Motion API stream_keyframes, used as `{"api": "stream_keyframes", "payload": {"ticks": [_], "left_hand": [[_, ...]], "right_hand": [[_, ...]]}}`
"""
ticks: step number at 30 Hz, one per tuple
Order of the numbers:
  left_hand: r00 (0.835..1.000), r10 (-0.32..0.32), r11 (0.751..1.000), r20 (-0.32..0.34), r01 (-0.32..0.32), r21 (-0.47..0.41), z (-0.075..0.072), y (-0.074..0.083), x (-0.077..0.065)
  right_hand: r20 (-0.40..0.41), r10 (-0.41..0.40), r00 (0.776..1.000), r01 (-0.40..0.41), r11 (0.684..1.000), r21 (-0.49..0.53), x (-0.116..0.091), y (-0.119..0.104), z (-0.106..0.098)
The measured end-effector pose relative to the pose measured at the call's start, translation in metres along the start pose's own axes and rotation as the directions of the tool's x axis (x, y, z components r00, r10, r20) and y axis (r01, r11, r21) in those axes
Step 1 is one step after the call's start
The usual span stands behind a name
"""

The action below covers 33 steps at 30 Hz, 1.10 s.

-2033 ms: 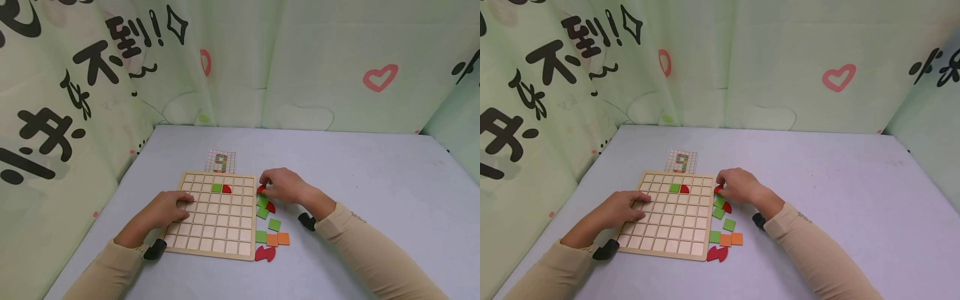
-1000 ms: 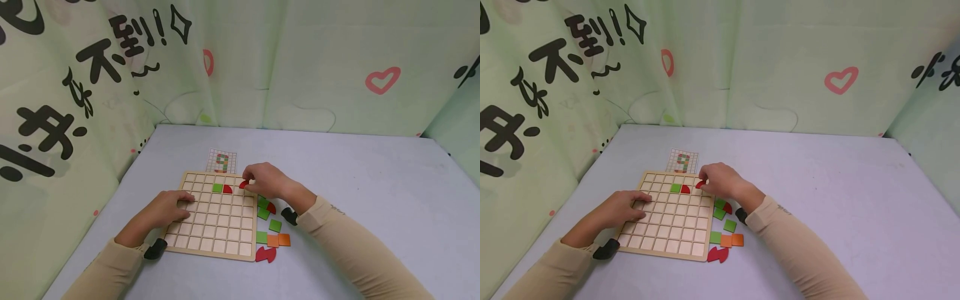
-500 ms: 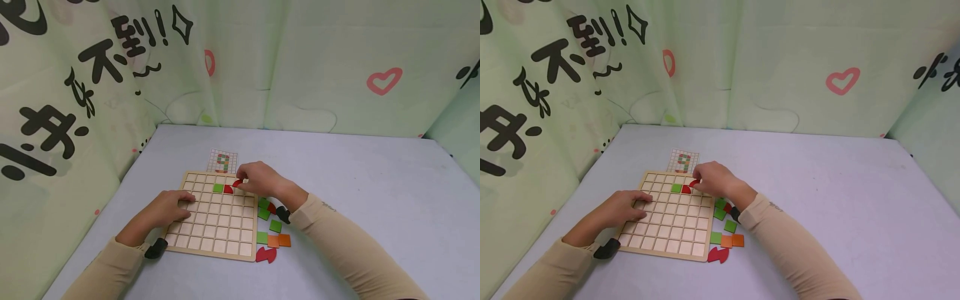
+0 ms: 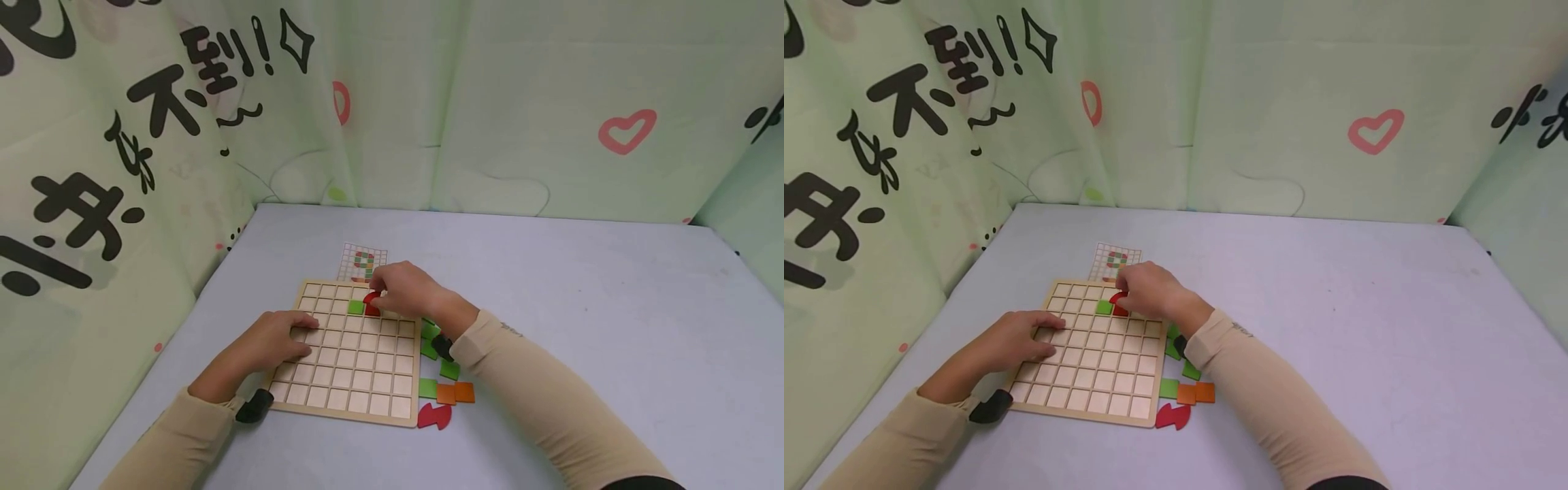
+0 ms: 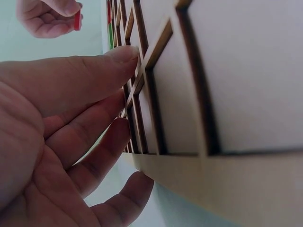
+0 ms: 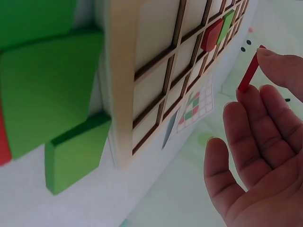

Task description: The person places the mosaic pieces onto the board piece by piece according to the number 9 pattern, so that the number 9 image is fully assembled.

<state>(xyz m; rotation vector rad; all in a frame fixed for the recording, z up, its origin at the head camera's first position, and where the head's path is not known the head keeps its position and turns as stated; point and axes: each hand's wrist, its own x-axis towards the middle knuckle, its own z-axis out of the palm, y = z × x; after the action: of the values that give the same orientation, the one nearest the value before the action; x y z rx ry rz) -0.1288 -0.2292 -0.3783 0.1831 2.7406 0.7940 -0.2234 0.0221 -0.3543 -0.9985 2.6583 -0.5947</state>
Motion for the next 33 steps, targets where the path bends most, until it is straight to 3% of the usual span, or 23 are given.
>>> {"api": "stream_keyframes", "payload": {"ticks": [33], "left_hand": [[1.000, 0.012, 1.000, -0.006, -0.012, -0.006, -0.001, 0.000, 0.002]], "right_hand": [[0.036, 0.012, 0.999, -0.010, 0.998, -0.056, 0.035, -0.022, 0.019]]}}
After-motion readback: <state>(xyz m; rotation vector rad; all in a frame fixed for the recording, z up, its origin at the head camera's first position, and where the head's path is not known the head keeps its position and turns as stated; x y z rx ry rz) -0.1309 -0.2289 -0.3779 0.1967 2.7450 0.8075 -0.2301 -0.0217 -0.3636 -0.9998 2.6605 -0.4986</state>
